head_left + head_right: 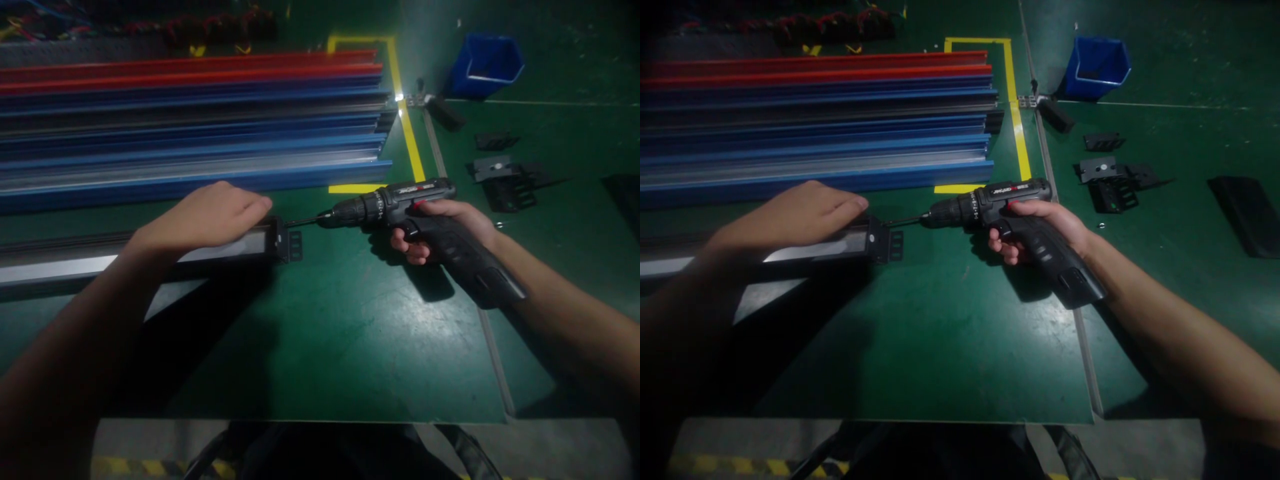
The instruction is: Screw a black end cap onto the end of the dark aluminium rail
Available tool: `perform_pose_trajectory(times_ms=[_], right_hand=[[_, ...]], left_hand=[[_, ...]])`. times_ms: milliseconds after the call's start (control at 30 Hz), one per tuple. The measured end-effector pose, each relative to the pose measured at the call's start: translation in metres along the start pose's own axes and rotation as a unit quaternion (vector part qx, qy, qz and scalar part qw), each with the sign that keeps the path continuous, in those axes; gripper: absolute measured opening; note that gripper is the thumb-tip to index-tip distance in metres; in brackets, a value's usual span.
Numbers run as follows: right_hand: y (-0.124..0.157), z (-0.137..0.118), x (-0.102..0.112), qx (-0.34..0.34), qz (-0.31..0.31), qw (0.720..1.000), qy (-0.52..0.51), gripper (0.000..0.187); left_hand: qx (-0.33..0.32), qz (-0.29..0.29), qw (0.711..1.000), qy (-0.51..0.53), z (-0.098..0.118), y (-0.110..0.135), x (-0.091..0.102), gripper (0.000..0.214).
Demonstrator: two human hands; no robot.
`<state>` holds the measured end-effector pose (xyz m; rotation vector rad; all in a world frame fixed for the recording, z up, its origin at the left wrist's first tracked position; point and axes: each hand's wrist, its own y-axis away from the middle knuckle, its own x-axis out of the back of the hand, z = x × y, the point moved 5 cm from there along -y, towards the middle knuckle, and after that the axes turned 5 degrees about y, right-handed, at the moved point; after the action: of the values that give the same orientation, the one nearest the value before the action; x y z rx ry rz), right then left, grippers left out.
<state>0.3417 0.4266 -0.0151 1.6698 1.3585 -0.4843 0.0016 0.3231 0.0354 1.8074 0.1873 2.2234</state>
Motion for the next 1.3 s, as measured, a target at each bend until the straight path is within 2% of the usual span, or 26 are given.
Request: perform_pose_trajectory(times_ms=[367,733,1067,1300], right_hand=[[-0.001,0.001,0.001,0.000,-0.028,1.000,0.000,0.043],[0.001,0.002,0.004,-0.017,0.036,0.999,0.010,0.040],[-0.001,0.002,0.002,0.001,-0.009,1.000,-0.005,0.042],[-0.001,0.002,0.003,-0.007,0.000,1.000,-0.004,0.043]], left_hand=[[0.002,-0.013,1.000,-0.002,0.000,-0.001,0.000,0.056],[0.007,-0.014,1.000,0.023,0.006,0.001,0.004,0.061],[-0.006,0.000,1.000,0.020,0.007,0.002,0.006,0.057],[-0.002,-0.009,1.000,-0.003,0.007,0.002,0.005,0.055]])
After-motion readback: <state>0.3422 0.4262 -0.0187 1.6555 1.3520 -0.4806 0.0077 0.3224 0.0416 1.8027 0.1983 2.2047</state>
